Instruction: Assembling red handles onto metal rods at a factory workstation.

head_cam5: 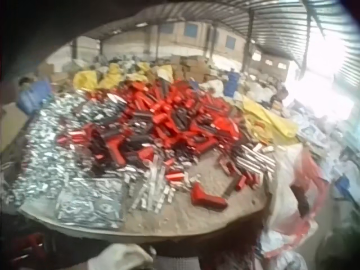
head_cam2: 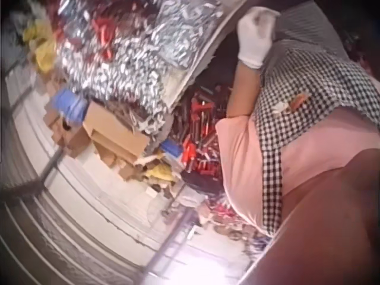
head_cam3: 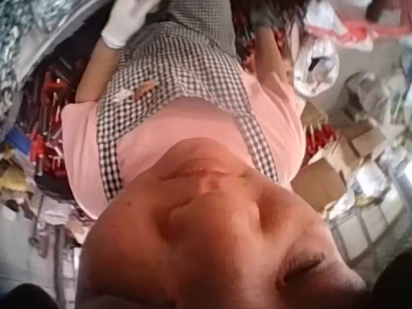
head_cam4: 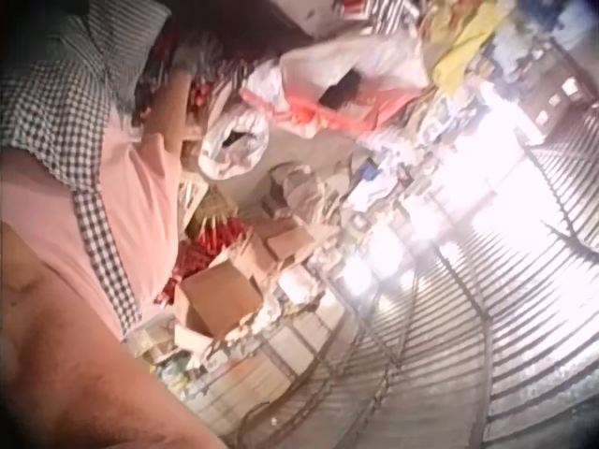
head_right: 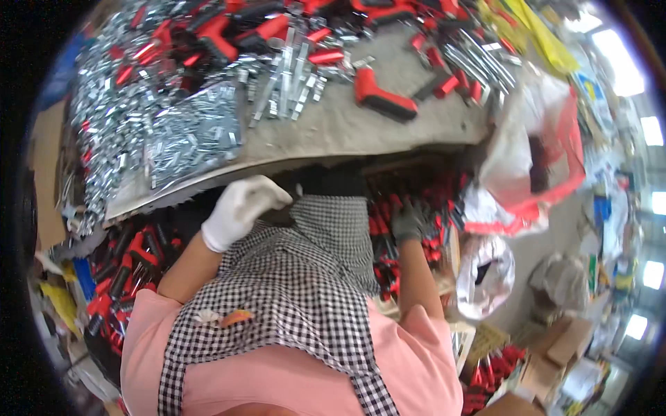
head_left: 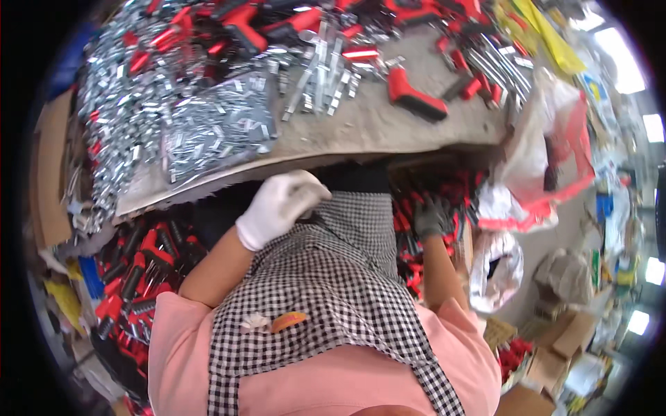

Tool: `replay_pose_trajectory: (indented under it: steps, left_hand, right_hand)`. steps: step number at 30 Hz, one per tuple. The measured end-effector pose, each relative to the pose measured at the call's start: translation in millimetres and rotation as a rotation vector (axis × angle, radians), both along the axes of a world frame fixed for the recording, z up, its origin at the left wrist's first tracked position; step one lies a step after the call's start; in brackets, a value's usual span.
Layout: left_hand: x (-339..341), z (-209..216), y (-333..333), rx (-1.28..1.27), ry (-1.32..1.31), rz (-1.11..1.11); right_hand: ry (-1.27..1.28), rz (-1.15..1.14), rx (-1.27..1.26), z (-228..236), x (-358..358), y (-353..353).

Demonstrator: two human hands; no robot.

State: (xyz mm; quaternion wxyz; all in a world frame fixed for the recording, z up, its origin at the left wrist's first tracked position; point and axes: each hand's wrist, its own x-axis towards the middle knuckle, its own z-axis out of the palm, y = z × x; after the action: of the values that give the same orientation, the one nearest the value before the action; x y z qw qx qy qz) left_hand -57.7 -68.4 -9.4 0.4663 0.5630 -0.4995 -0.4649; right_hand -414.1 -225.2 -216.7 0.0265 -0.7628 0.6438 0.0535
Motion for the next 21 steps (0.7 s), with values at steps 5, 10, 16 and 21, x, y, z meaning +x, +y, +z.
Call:
replay_pose_trajectory:
  steps: [5,10,16,21]
  left_hand:
    - [6.9,-6.6,8.1,0.077,-0.032,0.019]
    - [13.4,-3.8,14.6,-0.028,-0.046,0.035]
    - [13.5,14.9,19.6,-0.046,-0.118,0.025]
    - [30.1,29.4,38.9,-0.118,-0.284,0.039]
  right_hand:
    - [0.016,0.096,0.065,30.2,7.2,-0.8]
    - [-0.626,0.612,-0.259,132.9,78.6,-6.8]
    - [-0.424,1.186,-0.385,232.9,230.9,-33.9]
    - [0.112,1.297,-0.231,226.1,337.8,-63.8]
